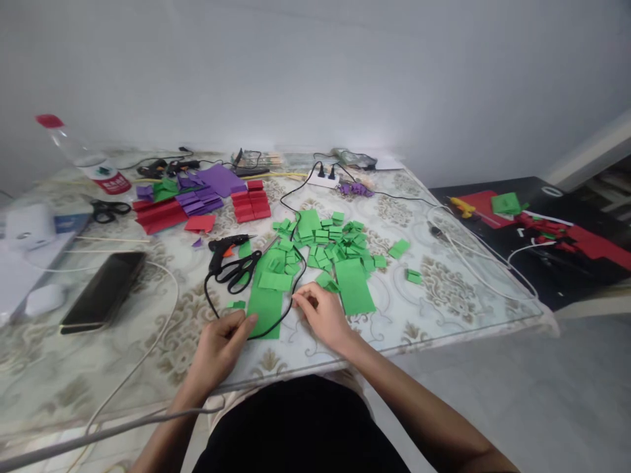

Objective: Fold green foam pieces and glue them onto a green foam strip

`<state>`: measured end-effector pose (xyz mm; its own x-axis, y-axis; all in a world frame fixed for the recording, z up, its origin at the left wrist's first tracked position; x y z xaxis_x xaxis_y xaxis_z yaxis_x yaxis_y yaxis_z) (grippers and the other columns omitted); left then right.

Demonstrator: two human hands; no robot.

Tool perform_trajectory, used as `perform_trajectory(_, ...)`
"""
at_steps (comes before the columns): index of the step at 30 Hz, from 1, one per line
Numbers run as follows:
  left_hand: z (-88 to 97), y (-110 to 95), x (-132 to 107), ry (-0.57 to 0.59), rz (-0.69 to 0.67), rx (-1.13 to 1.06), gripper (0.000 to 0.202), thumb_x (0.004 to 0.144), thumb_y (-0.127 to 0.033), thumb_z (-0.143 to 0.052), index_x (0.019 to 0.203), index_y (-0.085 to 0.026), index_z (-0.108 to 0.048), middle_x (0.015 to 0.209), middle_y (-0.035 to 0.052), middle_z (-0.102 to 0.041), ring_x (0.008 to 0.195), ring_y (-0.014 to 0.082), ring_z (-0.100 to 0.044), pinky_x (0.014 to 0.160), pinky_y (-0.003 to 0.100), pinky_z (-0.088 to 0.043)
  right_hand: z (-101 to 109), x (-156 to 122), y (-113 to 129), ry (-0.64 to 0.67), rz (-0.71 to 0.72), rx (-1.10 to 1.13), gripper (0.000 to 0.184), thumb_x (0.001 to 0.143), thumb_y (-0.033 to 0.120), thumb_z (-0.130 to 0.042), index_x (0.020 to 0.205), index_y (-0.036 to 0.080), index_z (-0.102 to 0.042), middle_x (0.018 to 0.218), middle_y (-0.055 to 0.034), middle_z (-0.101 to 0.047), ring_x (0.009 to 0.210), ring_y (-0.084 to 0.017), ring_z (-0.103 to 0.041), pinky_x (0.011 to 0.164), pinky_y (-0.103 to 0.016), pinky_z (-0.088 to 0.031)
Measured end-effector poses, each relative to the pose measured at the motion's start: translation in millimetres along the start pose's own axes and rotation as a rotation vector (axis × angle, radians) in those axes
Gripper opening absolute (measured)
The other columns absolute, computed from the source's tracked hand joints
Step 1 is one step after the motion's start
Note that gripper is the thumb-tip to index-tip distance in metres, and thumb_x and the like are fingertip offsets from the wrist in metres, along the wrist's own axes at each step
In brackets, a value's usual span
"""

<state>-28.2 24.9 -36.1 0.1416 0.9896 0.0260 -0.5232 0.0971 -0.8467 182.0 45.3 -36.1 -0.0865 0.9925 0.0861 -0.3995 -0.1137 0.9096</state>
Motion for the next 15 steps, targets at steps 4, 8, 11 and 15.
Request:
perform_trajectory(4, -0.6, 1, 1, -0.005, -0.006, -0.013, 0.048, 0.094, -0.048, -0.049, 0.06, -0.023, -0.026, 0.06, -0.0048, -0.026, 0.055, 0.0117, -0.031, 0.053, 0.027, -0.028, 3, -1, 4, -0.016, 0.006, 0.015, 0.018, 0.095, 0.034, -0.064, 0.084, 0.02, -0.065, 0.07, 0.0004, -0.069, 0.06, -0.015, -0.063, 0.062, -0.025, -0.046)
perform_trajectory(8, -0.1, 1, 2, -0.016, -0.023, -0.016, 0.049, 0.094, -0.049, -0.049, 0.06, -0.023, -0.026, 0.06, -0.0049, -0.025, 0.055, 0.0119, -0.03, 0.053, 0.027, -0.027, 1, -6, 6, 0.051, -0.005, 0.067, 0.023, 0.098, 0.034, -0.058, 0.081, 0.02, -0.066, 0.057, 0.0028, -0.061, 0.053, -0.014, -0.06, 0.059, -0.025, -0.045)
perform_trajectory(11, 0.7, 2, 2, -0.021, -0.026, -0.02, 0.049, 0.094, -0.049, -0.049, 0.059, -0.023, -0.027, 0.059, -0.0048, -0.026, 0.055, 0.0121, -0.031, 0.053, 0.027, -0.027, 4, -9, 7, 0.099, -0.018, 0.102, 0.025, 0.1, 0.032, -0.053, 0.086, 0.02, -0.068, 0.063, 0.0009, -0.067, 0.052, -0.014, -0.061, 0.057, -0.025, -0.045)
perform_trajectory(15, 0.5, 2, 2, -0.021, -0.024, -0.031, 0.049, 0.093, -0.049, -0.049, 0.059, -0.023, -0.027, 0.059, -0.0047, -0.026, 0.055, 0.0121, -0.031, 0.054, 0.027, -0.028, 35, -4, 14, 0.056, -0.004, 0.103, 0.025, 0.1, 0.037, -0.052, 0.095, 0.02, -0.071, 0.067, -0.0005, -0.071, 0.049, -0.014, -0.06, 0.052, -0.026, -0.044)
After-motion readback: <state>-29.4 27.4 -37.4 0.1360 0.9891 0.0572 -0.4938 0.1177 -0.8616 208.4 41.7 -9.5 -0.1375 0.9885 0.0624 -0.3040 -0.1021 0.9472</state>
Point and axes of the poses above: each hand's wrist, its own x-axis towards the middle knuckle, its own z-axis out of the back of the hand, y = z × x, the point moved 10 cm from there along x, towards the middle knuckle
